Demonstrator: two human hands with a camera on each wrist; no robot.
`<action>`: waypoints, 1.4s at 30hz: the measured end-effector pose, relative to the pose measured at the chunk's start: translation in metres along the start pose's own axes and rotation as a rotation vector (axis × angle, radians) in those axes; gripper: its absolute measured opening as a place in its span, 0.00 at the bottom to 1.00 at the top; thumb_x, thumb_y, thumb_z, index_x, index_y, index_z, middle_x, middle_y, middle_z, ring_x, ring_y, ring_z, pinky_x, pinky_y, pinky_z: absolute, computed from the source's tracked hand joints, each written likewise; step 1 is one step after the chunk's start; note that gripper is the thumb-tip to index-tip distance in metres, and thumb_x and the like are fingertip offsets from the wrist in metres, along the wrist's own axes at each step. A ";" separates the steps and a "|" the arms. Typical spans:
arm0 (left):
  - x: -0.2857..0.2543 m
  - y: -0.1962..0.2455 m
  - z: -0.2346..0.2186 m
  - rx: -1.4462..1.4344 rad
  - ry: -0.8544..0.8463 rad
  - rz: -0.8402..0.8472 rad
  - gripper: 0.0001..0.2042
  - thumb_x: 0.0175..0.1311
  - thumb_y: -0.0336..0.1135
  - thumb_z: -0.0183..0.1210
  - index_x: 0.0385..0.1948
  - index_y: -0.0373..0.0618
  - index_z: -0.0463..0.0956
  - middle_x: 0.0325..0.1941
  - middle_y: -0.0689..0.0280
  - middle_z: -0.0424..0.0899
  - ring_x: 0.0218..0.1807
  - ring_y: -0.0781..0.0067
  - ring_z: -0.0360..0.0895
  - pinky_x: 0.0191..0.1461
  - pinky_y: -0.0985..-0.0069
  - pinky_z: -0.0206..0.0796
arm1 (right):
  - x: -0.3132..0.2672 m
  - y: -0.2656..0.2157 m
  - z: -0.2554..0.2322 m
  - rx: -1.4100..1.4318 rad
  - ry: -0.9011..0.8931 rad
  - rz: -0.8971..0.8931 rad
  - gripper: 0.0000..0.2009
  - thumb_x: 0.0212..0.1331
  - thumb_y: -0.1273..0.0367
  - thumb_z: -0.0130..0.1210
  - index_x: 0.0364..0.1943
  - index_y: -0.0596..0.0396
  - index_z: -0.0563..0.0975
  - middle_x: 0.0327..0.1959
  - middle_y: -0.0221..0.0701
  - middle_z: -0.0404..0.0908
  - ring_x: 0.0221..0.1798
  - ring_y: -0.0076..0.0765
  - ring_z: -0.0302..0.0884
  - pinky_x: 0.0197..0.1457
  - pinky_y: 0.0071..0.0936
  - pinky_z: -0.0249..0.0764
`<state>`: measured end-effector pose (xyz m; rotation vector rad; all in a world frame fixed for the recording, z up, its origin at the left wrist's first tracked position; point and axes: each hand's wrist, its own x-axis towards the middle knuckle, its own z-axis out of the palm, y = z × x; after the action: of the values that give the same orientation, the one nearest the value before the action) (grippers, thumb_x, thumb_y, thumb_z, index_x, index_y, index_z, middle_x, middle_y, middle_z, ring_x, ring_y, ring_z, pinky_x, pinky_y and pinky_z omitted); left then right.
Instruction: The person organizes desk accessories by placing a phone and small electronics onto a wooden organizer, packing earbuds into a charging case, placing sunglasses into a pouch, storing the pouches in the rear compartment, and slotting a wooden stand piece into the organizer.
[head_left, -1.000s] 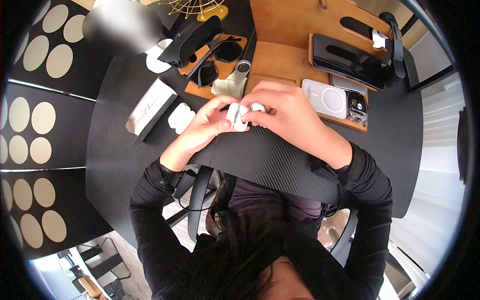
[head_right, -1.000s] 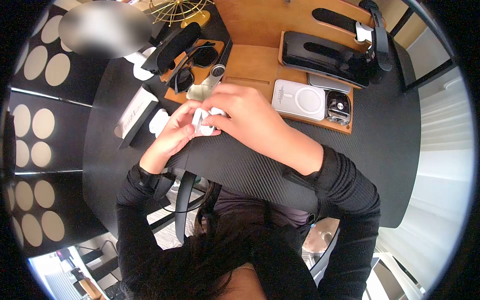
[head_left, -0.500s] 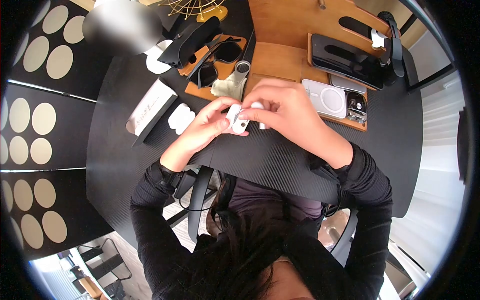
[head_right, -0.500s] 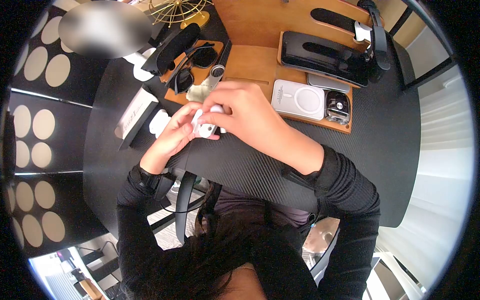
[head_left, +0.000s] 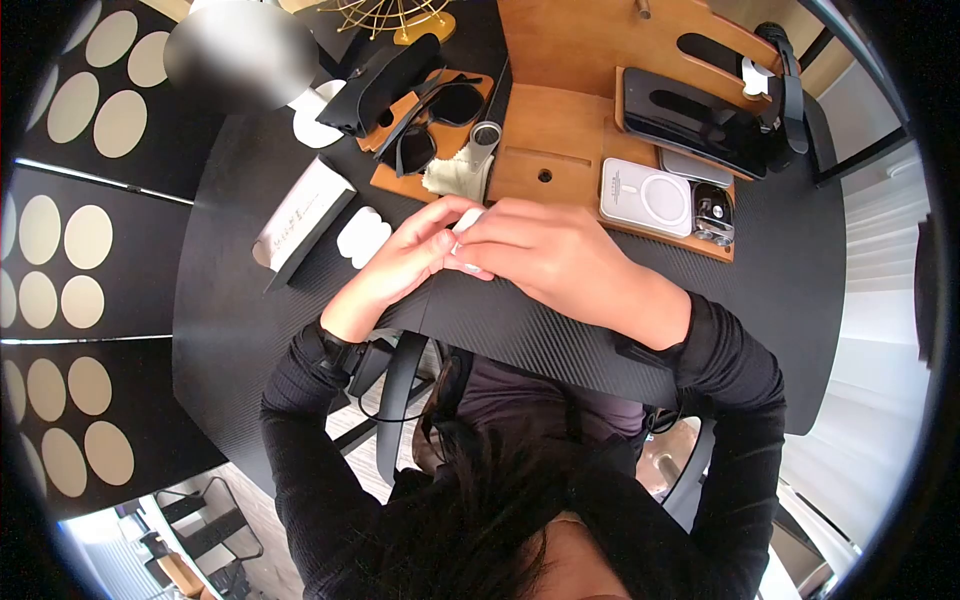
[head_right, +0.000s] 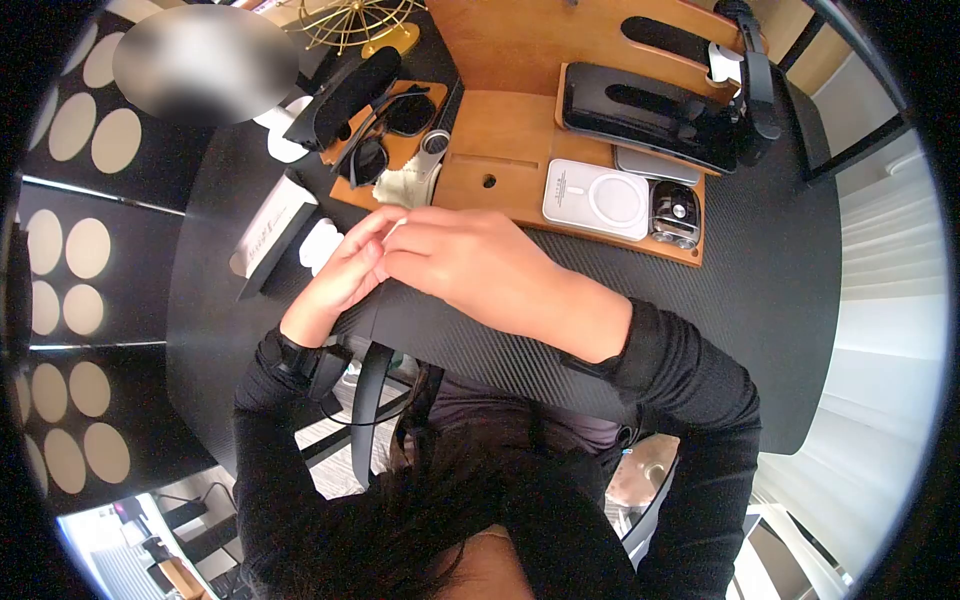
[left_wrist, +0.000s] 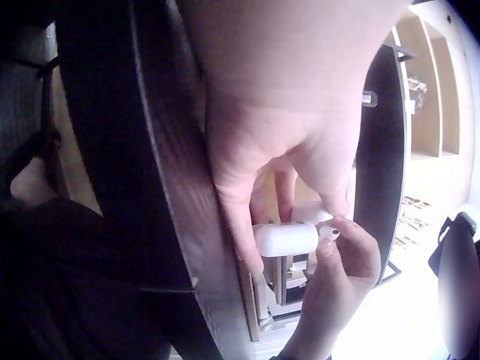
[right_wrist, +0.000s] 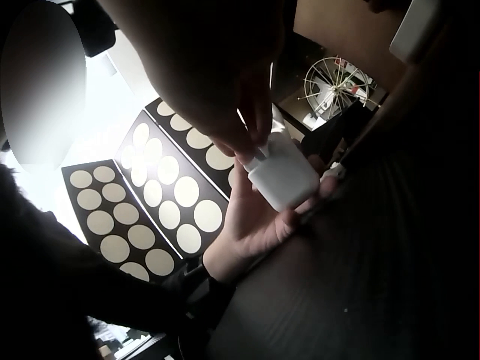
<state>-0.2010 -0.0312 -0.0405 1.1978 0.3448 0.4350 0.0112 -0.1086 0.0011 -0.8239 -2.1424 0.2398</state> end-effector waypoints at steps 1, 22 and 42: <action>-0.001 -0.001 0.001 0.002 -0.002 0.000 0.28 0.69 0.51 0.54 0.60 0.38 0.62 0.57 0.59 0.72 0.58 0.67 0.74 0.55 0.62 0.75 | 0.003 -0.002 -0.003 -0.002 0.002 0.000 0.14 0.46 0.73 0.62 0.39 0.54 0.77 0.43 0.33 0.76 0.45 0.39 0.78 0.42 0.33 0.78; -0.049 0.080 0.001 1.944 0.284 -0.119 0.28 0.44 0.37 0.72 0.49 0.42 0.72 0.46 0.57 0.76 0.46 0.50 0.77 0.48 0.61 0.71 | -0.035 -0.018 -0.041 -0.204 -0.542 0.408 0.13 0.51 0.68 0.62 0.36 0.56 0.70 0.32 0.35 0.75 0.38 0.45 0.79 0.33 0.37 0.74; -0.002 0.067 0.040 1.400 0.091 -0.044 0.25 0.45 0.29 0.67 0.50 0.40 0.71 0.43 0.60 0.72 0.42 0.61 0.75 0.44 0.71 0.69 | -0.014 0.025 -0.036 -0.694 -0.083 0.554 0.15 0.54 0.62 0.63 0.34 0.56 0.72 0.23 0.34 0.78 0.24 0.40 0.82 0.23 0.33 0.75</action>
<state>-0.1930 -0.0448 0.0364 2.5197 0.8104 0.1602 0.0567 -0.1019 0.0052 -1.8313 -2.0353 -0.2172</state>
